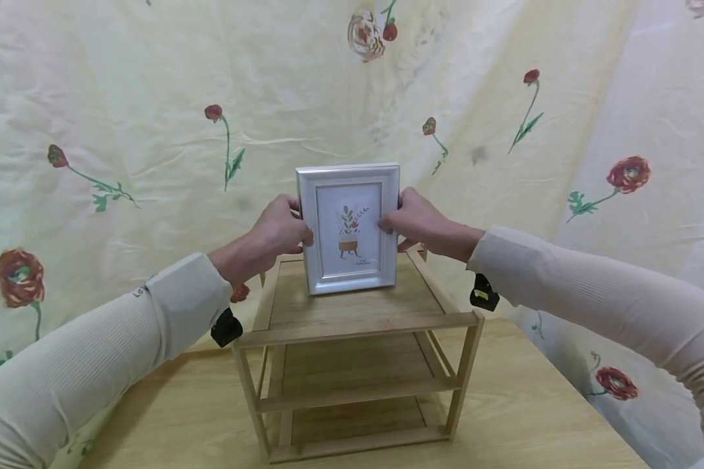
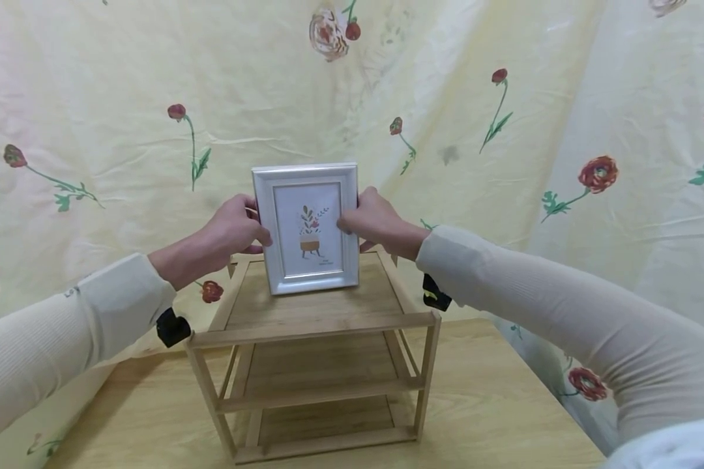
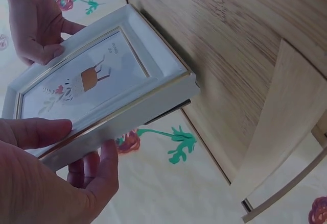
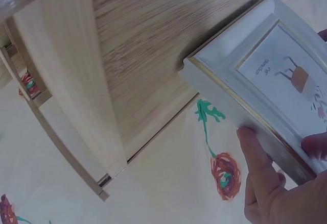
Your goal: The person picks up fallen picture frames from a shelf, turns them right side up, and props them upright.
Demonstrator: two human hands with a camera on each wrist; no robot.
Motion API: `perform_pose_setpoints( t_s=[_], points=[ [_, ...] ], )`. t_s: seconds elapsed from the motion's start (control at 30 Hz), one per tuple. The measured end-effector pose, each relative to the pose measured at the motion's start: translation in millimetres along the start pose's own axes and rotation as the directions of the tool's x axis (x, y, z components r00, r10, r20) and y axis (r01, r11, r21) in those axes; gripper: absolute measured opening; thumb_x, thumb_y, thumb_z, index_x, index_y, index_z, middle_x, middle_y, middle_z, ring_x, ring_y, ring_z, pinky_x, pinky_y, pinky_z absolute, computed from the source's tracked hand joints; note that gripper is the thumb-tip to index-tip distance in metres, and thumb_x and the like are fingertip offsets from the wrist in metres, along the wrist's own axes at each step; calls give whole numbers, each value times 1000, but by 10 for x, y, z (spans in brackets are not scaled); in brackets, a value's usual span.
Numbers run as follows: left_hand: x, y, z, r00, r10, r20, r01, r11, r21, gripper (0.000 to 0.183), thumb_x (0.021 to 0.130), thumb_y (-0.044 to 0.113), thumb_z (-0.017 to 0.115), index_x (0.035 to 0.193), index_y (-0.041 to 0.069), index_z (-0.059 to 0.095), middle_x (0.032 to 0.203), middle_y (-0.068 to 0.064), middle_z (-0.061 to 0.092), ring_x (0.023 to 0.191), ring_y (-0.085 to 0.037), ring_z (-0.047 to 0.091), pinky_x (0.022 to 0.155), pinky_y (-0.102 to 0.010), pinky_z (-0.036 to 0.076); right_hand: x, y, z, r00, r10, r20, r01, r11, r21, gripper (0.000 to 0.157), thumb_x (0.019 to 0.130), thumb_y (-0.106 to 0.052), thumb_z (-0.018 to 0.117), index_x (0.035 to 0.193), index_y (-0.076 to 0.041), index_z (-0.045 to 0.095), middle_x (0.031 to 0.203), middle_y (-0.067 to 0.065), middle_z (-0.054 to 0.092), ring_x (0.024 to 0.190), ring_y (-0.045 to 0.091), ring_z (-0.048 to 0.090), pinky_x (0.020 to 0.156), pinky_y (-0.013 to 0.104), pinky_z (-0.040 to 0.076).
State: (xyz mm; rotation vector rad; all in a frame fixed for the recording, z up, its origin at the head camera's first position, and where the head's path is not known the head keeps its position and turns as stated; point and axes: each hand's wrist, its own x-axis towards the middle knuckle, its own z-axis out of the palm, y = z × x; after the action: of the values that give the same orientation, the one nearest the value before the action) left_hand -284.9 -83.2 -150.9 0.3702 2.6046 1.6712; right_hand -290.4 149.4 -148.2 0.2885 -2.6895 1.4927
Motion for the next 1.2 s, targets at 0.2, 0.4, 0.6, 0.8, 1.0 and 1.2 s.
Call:
perform_pose_setpoints(
  t_s=[0.2, 0.4, 0.6, 0.8, 1.0, 1.2],
  points=[
    [-13, -5, 3, 1000, 11, 11, -11, 1000, 6, 51, 83, -11, 59, 129, -1, 39, 124, -16, 50, 113, -31, 57, 89, -45, 54, -7, 2, -53, 1000, -2, 10, 2, 1000, -16, 34, 89, -3, 50, 120, 9, 57, 124, 21, 63, 107, 35, 64, 75, 50, 58],
    [-15, -7, 1, 1000, 26, 10, -26, 999, 24, 51, 82, -12, 60, 127, -1, 39, 124, -18, 52, 113, -32, 58, 88, -46, 54, 29, -42, -154, 1000, -22, -4, 22, 1000, 4, 30, 86, -3, 49, 114, 7, 46, 124, 21, 57, 106, 31, 60, 82, 48, 56],
    [-23, -10, 4, 1000, 24, 13, -24, 999, 22, 52, 82, -12, 60, 129, 0, 38, 125, -18, 51, 114, -32, 57, 90, -46, 54, 56, -158, -281, 998, -63, -28, 63, 998, 18, 41, 84, 0, 49, 122, 1, 32, 126, 18, 45, 113, 31, 53, 89, 43, 54],
    [-23, -12, -7, 1000, 22, 18, -22, 999, 24, 52, 83, -11, 61, 127, 1, 36, 126, -18, 50, 116, -33, 56, 91, -47, 53, 87, -364, -401, 994, -108, -28, 107, 994, -30, 46, 89, -2, 50, 132, 1, 35, 127, 16, 45, 114, 29, 53, 95, 44, 51],
    [-18, -19, -19, 1000, 18, 19, -18, 1000, 17, 51, 83, -11, 60, 126, 1, 35, 127, -18, 50, 116, -32, 57, 91, -47, 53, 136, -563, -426, 986, -161, 34, 164, 972, -169, 40, 91, -7, 50, 130, 0, 46, 126, 15, 50, 111, 27, 54, 99, 44, 46],
    [-3, -27, -23, 999, 26, 30, -27, 1000, 13, 51, 82, -12, 61, 125, 1, 35, 127, -18, 49, 117, -32, 57, 91, -47, 53, 145, -698, -315, 979, -192, 74, 205, 930, -305, 33, 90, -10, 53, 122, -5, 55, 115, 11, 54, 103, 25, 54, 88, 36, 46]
  ],
)
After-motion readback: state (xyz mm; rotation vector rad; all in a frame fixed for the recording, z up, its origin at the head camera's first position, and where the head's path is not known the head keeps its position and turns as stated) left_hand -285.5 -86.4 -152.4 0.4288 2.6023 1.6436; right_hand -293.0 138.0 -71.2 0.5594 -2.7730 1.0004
